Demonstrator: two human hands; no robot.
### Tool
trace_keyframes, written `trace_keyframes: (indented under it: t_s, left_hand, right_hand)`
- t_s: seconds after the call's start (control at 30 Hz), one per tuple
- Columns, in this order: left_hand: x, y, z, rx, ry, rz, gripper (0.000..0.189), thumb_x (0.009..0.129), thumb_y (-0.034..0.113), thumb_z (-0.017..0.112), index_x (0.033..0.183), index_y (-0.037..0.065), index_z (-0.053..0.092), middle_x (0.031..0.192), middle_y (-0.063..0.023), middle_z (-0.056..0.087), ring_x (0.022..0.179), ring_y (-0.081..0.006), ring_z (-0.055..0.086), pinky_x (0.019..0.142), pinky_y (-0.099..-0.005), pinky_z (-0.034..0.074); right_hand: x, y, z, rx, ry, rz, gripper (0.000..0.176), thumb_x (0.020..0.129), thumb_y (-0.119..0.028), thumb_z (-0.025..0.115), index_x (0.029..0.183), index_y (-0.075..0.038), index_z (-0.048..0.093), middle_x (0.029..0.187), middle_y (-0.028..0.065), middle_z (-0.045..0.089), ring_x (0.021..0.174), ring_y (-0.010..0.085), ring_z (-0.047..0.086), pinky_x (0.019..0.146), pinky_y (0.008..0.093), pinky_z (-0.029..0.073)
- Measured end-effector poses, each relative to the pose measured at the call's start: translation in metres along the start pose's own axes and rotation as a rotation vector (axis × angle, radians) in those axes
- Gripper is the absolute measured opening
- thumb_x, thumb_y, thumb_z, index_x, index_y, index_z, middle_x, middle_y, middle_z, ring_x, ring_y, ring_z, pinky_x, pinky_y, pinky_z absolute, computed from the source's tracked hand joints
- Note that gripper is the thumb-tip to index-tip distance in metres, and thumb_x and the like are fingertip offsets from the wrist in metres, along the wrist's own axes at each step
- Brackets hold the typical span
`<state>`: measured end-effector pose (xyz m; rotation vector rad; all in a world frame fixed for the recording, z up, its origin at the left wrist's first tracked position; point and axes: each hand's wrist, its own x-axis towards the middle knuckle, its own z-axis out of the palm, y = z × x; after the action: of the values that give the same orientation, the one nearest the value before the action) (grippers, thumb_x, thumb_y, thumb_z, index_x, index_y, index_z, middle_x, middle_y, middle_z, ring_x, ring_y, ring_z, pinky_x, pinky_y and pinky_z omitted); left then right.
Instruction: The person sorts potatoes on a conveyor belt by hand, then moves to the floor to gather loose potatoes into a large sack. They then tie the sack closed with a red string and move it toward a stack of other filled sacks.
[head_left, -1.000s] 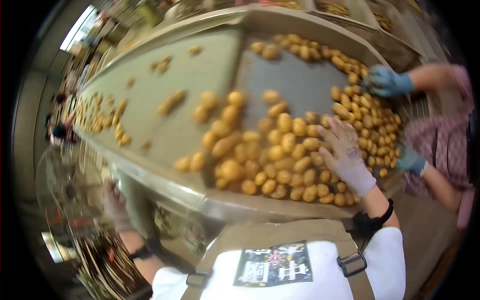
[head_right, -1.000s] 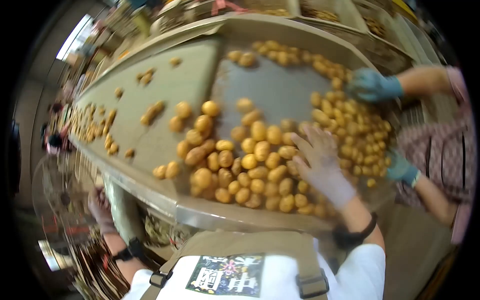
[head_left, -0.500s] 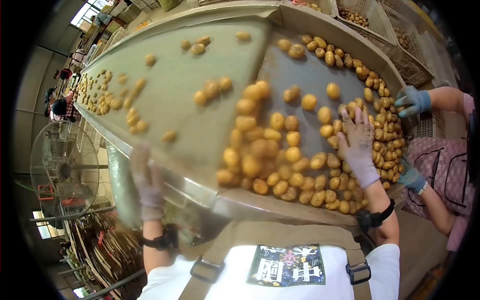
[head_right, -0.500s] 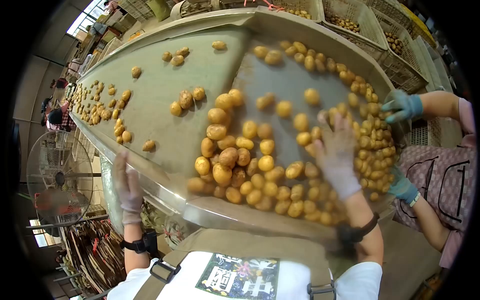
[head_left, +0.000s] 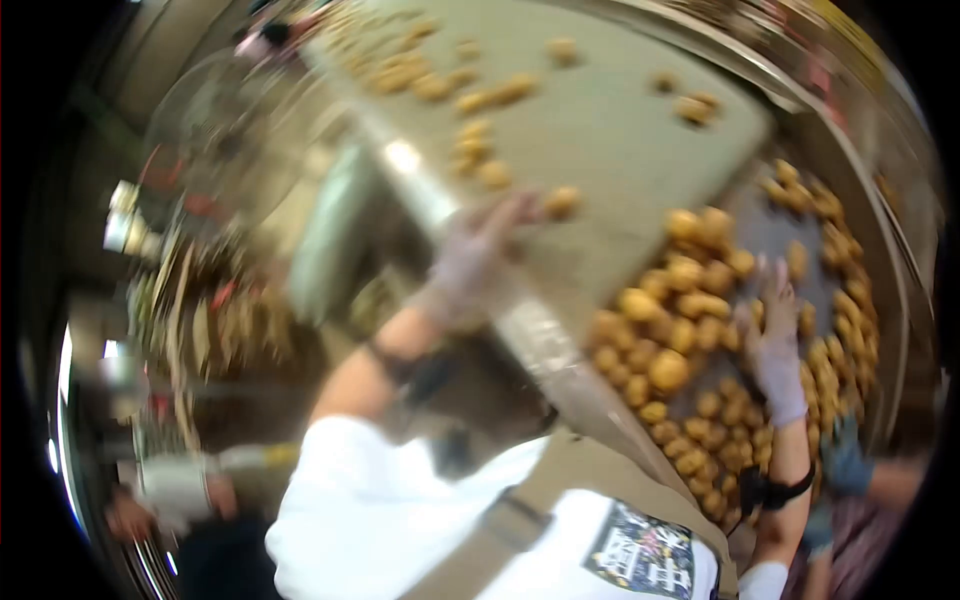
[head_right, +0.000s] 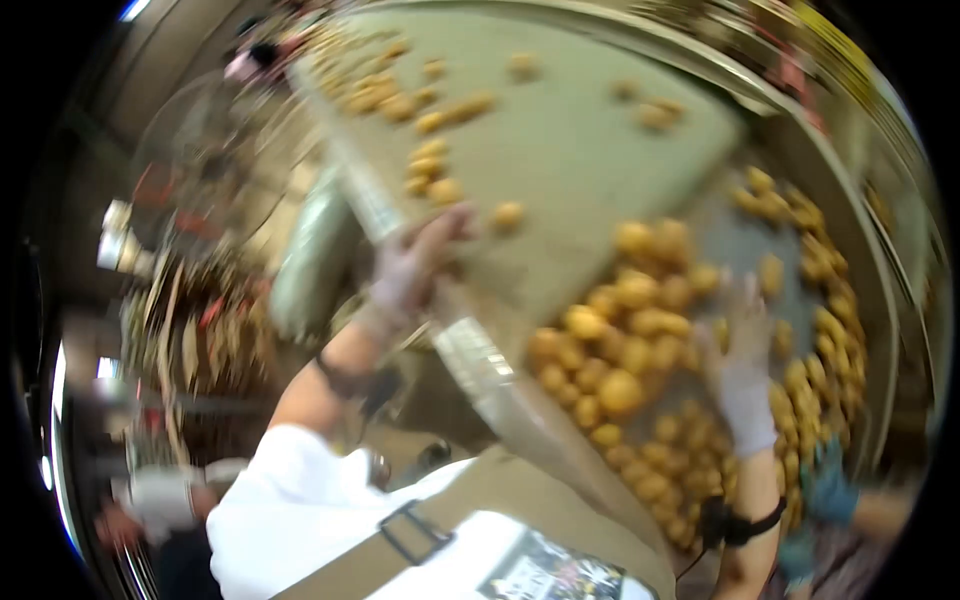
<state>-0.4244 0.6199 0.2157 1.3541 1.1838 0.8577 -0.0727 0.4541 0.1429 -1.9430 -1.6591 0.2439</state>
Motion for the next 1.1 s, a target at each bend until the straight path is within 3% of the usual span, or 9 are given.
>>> trace_keyframes:
  t_s: [0.2,0.37,0.53,0.6,0.7,0.73,0.87,0.97,1.1]
  left_hand:
    - [0.017,0.006,-0.033,-0.453,0.009,0.191,0.036,0.101,0.028,0.052,0.120,0.001,0.065,0.097,-0.0095,0.071,0.095,-0.0194,0.067,0.090,-0.0339,0.052]
    - [0.032,0.004,-0.050,-0.752,0.068,0.276,0.032,0.099,0.026,0.058,0.109,-0.002,0.067,0.091,-0.0136,0.071,0.087,-0.0238,0.068,0.084,-0.0383,0.054]
    - [0.008,0.020,-0.045,-0.195,0.143,0.160,0.039,0.103,0.031,0.048,0.125,0.001,0.062,0.100,-0.0083,0.072,0.096,-0.0156,0.067,0.085,-0.0266,0.050]
    - [-0.009,0.027,-0.027,0.071,-0.008,0.175,0.029,0.100,0.018,0.055,0.120,0.001,0.066,0.101,-0.0061,0.072,0.094,-0.0151,0.065,0.088,-0.0282,0.049]
    - [0.011,0.015,-0.047,0.909,-0.103,0.977,0.024,0.092,0.002,0.056,0.112,-0.003,0.068,0.095,-0.0119,0.070,0.094,-0.0261,0.064,0.086,-0.0371,0.052]
    - [0.005,0.021,-0.037,0.514,-0.048,0.509,0.024,0.092,0.001,0.054,0.111,-0.003,0.068,0.095,-0.0128,0.068,0.094,-0.0246,0.064,0.085,-0.0350,0.051]
    - [0.008,0.038,-0.047,0.674,-0.007,0.626,0.026,0.093,0.011,0.054,0.110,-0.002,0.069,0.097,-0.0135,0.071,0.098,-0.0315,0.064,0.095,-0.0400,0.046]
    - [0.015,0.042,-0.062,0.710,-0.039,0.635,0.028,0.094,0.012,0.053,0.112,-0.003,0.069,0.104,-0.0145,0.071,0.102,-0.0333,0.062,0.096,-0.0419,0.045]
    - [0.018,0.044,-0.066,0.742,-0.055,0.626,0.028,0.093,0.013,0.054,0.112,-0.001,0.069,0.104,-0.0146,0.071,0.103,-0.0333,0.062,0.097,-0.0422,0.045]
  right_hand:
    - [-0.002,-0.067,0.010,-0.193,-0.336,-0.532,0.065,0.087,-0.037,0.059,0.147,-0.017,0.045,0.161,0.0125,0.024,0.150,0.0372,0.013,0.122,0.0503,0.005]
    - [-0.005,0.021,-0.022,-0.223,-0.091,0.023,0.056,0.095,-0.033,0.053,0.147,-0.013,0.044,0.159,0.0184,0.026,0.149,0.0367,0.016,0.121,0.0498,0.008]
    - [-0.028,-0.067,-0.018,-0.280,-0.344,-0.537,0.062,0.093,-0.039,0.059,0.147,-0.012,0.044,0.159,0.0197,0.024,0.148,0.0415,0.017,0.120,0.0518,0.013]
    - [-0.022,-0.028,-0.027,-0.383,-0.216,-0.351,0.070,0.089,-0.040,0.063,0.149,-0.011,0.041,0.158,0.0215,0.026,0.148,0.0381,0.019,0.119,0.0520,0.013]
    - [-0.034,0.042,-0.048,-0.440,0.061,0.121,0.071,0.087,-0.048,0.062,0.148,-0.016,0.043,0.158,0.0222,0.025,0.148,0.0389,0.018,0.119,0.0535,0.011]
    - [-0.048,0.057,-0.064,-0.426,0.180,0.297,0.070,0.087,-0.051,0.061,0.147,-0.019,0.044,0.158,0.0222,0.024,0.147,0.0401,0.017,0.119,0.0542,0.010]
    - [-0.046,-0.089,-0.077,-0.343,-0.449,0.151,0.065,0.080,-0.054,0.065,0.137,-0.027,0.053,0.143,0.0166,0.041,0.141,0.0346,0.028,0.116,0.0550,0.014]
    - [-0.070,-0.062,-0.046,-0.252,-0.229,-0.311,0.064,0.079,-0.053,0.065,0.137,-0.031,0.052,0.145,0.0148,0.040,0.140,0.0334,0.029,0.115,0.0566,0.014]
    - [-0.073,0.019,-0.082,-0.443,0.023,0.537,0.074,0.084,-0.054,0.064,0.147,-0.022,0.041,0.155,0.0193,0.026,0.143,0.0398,0.020,0.115,0.0560,0.014]
